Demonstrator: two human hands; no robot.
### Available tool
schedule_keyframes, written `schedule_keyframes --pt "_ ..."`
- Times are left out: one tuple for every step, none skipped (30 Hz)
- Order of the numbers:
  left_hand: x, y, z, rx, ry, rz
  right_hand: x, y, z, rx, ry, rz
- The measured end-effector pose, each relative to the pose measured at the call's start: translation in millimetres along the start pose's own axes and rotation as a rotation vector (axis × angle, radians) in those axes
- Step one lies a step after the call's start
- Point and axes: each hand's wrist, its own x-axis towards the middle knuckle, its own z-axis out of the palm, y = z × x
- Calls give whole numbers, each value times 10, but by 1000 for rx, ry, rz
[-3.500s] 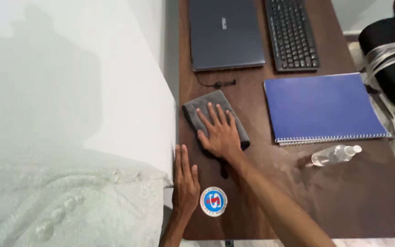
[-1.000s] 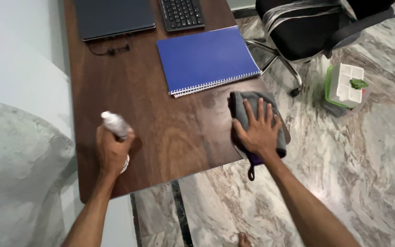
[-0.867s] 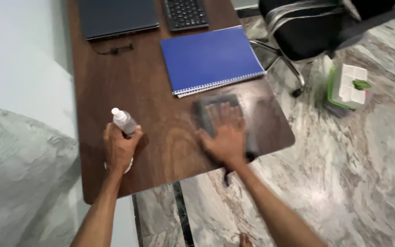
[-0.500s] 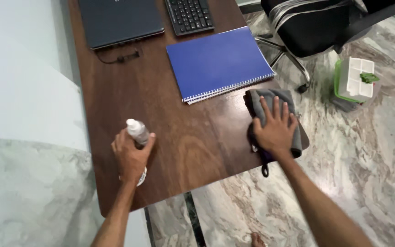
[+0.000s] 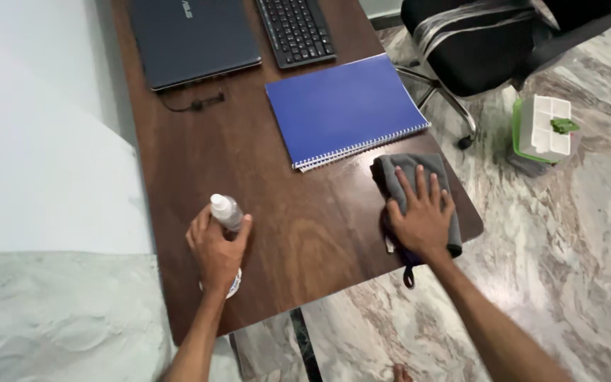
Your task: The person cleans the covers of two blue spiral notebooks with a purple cloth while sitting on the floor. They then stand up, spray a gray cloth with a cleaning solution, and wipe down a wooden desk surface, moving a laptop and keyboard aside to clean underneath them.
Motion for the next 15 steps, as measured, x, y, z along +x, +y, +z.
schedule_keyframes --pt "4 6 -3 10 -3 11 -19 -111 44 -36 25 -15" --pt "-9 4 -23 23 -8 18 -106 -363 146 -73 45 -32" --pt "-7 8 -33 -4 14 4 -223 -654 227 -109 66 -49" --pt "25 36 -22 -34 38 -6 -404 -982 273 -65 208 -269" --pt "57 55 -27 -65 61 -16 -605 -1328 287 14 59 -313" --pt "104 29 -60 -134 -22 -163 -769 -1585 258 95 -92 -361" --pt "173 -19 -115 -203 -105 -309 -818 -1630 167 150 -144 -462" --pt "202 -81 -242 -265 -194 -458 -893 -1685 74 212 -203 -561" --pt "218 -157 -388 -202 -170 -274 -930 -1737 10 276 -262 -660" --pt "273 -266 -517 -137 -137 -87 -841 -1769 7 258 -274 -664" --pt "324 -368 -608 -69 -108 99 -684 -1780 37 241 -287 -668" --pt "313 -411 -634 -72 -151 33 -552 -1793 90 219 -305 -663" --pt "277 -436 -631 -77 -193 -33 -396 -1862 193 202 -227 -649" --pt "279 -489 -633 -78 -234 -98 -188 -1988 339 188 -147 -634" --pt "289 -539 -630 -102 -186 -30 61 -2130 495 159 -95 -625"
